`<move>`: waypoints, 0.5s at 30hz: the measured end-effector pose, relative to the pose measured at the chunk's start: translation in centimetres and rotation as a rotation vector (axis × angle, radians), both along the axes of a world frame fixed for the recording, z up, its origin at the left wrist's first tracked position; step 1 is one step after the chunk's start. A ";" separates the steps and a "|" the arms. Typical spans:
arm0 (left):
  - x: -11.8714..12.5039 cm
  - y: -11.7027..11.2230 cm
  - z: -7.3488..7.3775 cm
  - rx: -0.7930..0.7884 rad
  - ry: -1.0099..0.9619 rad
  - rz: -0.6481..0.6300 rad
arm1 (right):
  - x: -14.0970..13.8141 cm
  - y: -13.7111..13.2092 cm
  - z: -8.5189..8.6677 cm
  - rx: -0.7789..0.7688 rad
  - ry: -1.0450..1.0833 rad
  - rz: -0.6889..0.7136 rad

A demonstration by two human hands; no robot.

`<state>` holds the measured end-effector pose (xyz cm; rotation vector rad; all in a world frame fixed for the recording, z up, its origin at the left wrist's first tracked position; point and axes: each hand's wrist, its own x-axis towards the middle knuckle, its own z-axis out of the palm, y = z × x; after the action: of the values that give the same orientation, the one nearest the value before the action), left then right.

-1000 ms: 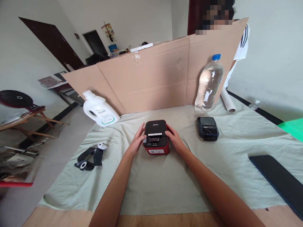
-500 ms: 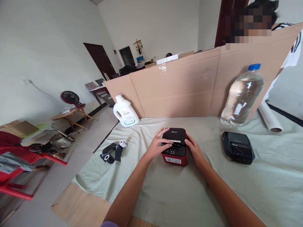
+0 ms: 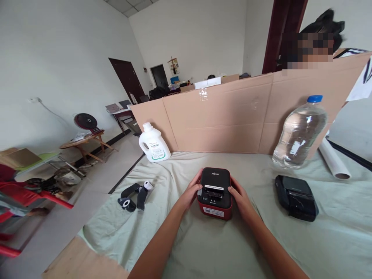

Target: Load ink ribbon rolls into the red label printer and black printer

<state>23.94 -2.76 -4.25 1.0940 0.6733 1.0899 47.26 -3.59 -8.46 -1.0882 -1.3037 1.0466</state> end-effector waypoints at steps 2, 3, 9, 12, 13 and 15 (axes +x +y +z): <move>0.2 0.0 -0.3 0.005 -0.018 0.017 | -0.1 -0.2 0.5 -0.031 0.031 -0.014; 0.2 0.0 -0.3 0.007 -0.018 0.025 | -0.1 -0.3 0.8 -0.035 0.045 -0.015; 0.0 -0.1 0.2 -0.040 0.008 0.045 | -0.4 -0.7 1.2 -0.060 0.113 0.005; 0.1 -0.3 0.7 -0.056 0.006 0.047 | -0.4 -0.5 0.9 -0.079 0.141 0.029; 0.1 -0.4 0.8 -0.065 -0.001 0.045 | -0.4 -0.4 0.9 -0.086 0.149 0.035; 0.2 -0.6 1.2 -0.088 -0.015 0.032 | -0.4 -0.2 1.0 -0.106 0.164 0.042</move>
<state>24.16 -3.40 -3.07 1.0016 0.7228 1.0846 46.90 -3.76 -7.48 -1.0344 -1.1544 1.2219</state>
